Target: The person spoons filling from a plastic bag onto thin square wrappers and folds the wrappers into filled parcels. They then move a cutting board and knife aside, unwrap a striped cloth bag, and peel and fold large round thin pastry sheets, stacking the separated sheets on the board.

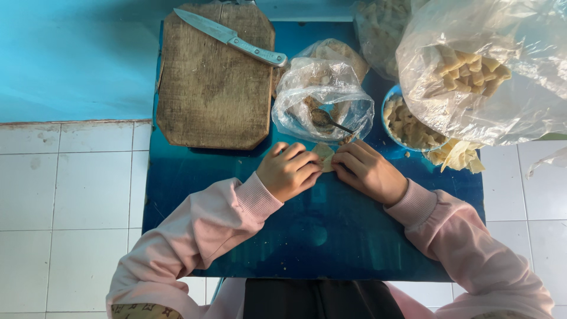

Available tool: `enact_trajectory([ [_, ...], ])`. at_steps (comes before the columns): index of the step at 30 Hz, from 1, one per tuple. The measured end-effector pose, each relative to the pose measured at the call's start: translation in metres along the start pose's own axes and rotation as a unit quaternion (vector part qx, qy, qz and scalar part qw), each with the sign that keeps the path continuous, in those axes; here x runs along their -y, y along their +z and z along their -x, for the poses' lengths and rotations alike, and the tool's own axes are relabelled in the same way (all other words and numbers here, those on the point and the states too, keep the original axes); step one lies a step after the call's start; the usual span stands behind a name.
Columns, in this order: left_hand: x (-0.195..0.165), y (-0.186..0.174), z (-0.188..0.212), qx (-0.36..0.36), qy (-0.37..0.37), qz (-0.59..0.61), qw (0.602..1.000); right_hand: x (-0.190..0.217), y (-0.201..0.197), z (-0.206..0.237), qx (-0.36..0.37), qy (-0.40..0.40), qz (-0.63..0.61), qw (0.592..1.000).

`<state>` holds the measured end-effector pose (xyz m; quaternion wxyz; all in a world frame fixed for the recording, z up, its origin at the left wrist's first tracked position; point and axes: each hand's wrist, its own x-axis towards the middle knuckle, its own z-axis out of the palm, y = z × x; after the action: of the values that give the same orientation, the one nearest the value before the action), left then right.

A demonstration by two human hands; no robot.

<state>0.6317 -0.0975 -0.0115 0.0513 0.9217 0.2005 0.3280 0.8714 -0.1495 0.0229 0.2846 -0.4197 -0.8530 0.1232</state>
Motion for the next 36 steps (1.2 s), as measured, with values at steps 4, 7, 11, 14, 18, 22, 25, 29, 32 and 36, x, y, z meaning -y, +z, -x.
enact_trajectory([
  [4, 0.0, 0.001, -0.001, -0.002, -0.051, 0.05, 0.997, 0.0, 0.001, 0.001, -0.004, -0.013, 0.009, 1.0],
  [7, 0.002, 0.006, -0.002, -0.002, -0.083, 0.064, 0.994, -0.002, 0.001, 0.003, 0.016, -0.016, 0.007, 1.0],
  [11, 0.005, 0.012, -0.001, -0.004, -0.097, 0.038, 0.995, -0.008, 0.002, 0.003, 0.028, -0.04, 0.018, 0.999],
  [14, 0.007, 0.015, 0.002, 0.003, -0.081, 0.01, 0.997, -0.015, 0.003, 0.003, 0.023, -0.051, 0.026, 0.998],
  [18, 0.007, 0.016, 0.006, -0.015, -0.047, -0.016, 0.999, -0.02, 0.005, 0.005, 0.015, -0.044, 0.027, 0.999],
  [22, 0.006, 0.015, 0.008, -0.024, -0.059, -0.016, 0.998, -0.023, 0.005, 0.009, 0.022, -0.013, 0.019, 0.999],
  [25, 0.007, 0.016, 0.01, -0.015, -0.057, -0.012, 0.998, -0.027, 0.009, 0.011, 0.021, -0.016, 0.013, 1.0],
  [29, 0.007, 0.019, 0.012, -0.026, -0.047, -0.022, 0.998, -0.031, 0.014, 0.013, 0.006, -0.028, 0.015, 0.999],
  [32, 0.006, 0.02, 0.013, -0.026, -0.048, -0.02, 0.998, -0.03, 0.015, 0.013, 0.001, -0.029, -0.001, 1.0],
  [36, 0.007, 0.014, 0.013, -0.005, -0.038, 0.002, 0.999, -0.024, 0.012, 0.011, 0.001, -0.038, -0.011, 0.999],
])
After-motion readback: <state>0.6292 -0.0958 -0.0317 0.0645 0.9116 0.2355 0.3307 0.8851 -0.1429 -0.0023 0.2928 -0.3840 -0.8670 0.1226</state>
